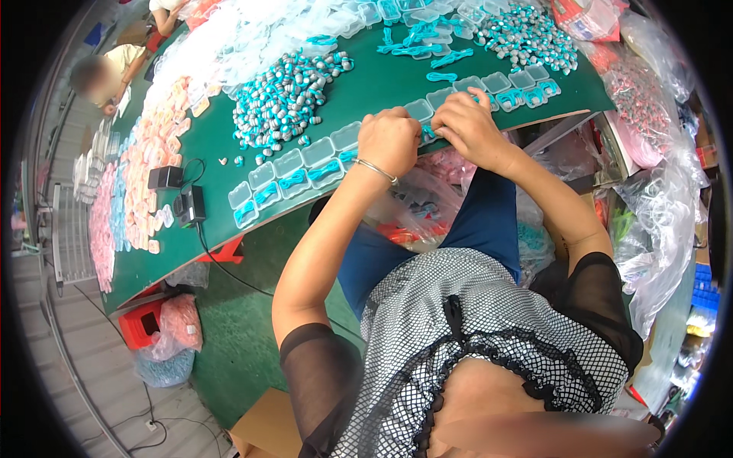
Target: Sorting and organizing small teal plastic components into segmented containers.
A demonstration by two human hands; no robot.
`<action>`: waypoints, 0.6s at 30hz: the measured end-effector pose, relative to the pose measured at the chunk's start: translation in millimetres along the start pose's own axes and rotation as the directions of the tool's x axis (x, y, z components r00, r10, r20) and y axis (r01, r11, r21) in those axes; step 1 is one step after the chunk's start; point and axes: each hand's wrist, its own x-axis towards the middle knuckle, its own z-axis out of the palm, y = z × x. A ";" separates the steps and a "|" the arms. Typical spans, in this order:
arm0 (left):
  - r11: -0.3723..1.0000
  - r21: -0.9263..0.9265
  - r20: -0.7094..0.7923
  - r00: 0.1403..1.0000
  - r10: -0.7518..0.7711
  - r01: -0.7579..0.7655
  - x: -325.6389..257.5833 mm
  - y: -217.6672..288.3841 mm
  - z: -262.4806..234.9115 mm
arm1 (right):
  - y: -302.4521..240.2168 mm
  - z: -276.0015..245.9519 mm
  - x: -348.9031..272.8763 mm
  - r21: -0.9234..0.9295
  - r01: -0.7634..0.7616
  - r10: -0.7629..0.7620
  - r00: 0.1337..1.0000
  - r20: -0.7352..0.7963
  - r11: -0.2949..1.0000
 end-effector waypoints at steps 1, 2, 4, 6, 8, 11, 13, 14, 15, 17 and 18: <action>0.999 0.032 0.025 1.000 -0.001 0.000 0.9 0.6 -0.9 | -0.1 0.3 -0.9 0.003 -0.006 0.006 1.000 0.011 1.000; 0.998 0.064 0.049 0.999 -0.003 -0.001 2.0 1.2 -2.0 | -0.4 0.5 -1.7 0.006 -0.012 0.012 1.000 0.022 1.000; 0.995 0.096 0.075 0.997 -0.003 -0.005 5.1 3.3 -4.4 | -1.3 0.7 -3.1 -0.006 -0.018 0.018 1.000 0.016 1.000; 0.992 0.127 0.102 0.995 -0.004 -0.009 7.1 3.3 -3.5 | -2.4 1.9 -3.6 -0.018 -0.024 0.024 1.000 0.009 1.000; 0.981 0.193 0.105 0.994 0.012 -0.032 8.2 2.2 -1.2 | -4.9 4.3 -2.5 -0.047 -0.048 0.048 0.999 -0.001 0.998; 0.969 0.241 0.133 0.991 0.032 -0.063 10.0 4.6 -3.4 | -9.7 -0.2 2.8 -0.109 -0.051 0.053 0.998 0.019 0.993; 0.960 0.267 0.147 0.988 0.046 -0.085 12.6 5.8 -4.2 | -11.1 0.6 5.7 -0.137 -0.059 0.063 0.998 0.030 0.989; 0.950 0.294 0.160 0.985 0.058 -0.104 13.5 6.4 -4.6 | -11.5 0.6 6.5 -0.164 -0.065 0.073 0.996 0.041 0.984; 0.950 0.294 0.162 0.985 0.063 -0.109 13.8 4.8 -5.4 | -11.2 0.2 5.8 -0.166 -0.070 0.077 0.996 0.038 0.984; 0.969 0.215 0.157 0.984 0.088 -0.121 14.0 -0.2 -8.3 | -10.2 -0.6 4.3 -0.159 -0.072 0.082 0.995 0.053 0.985; 0.969 0.215 0.160 0.983 0.091 -0.125 14.0 0.5 -8.5 | -10.4 0.3 3.5 -0.159 -0.076 0.085 0.995 0.050 0.984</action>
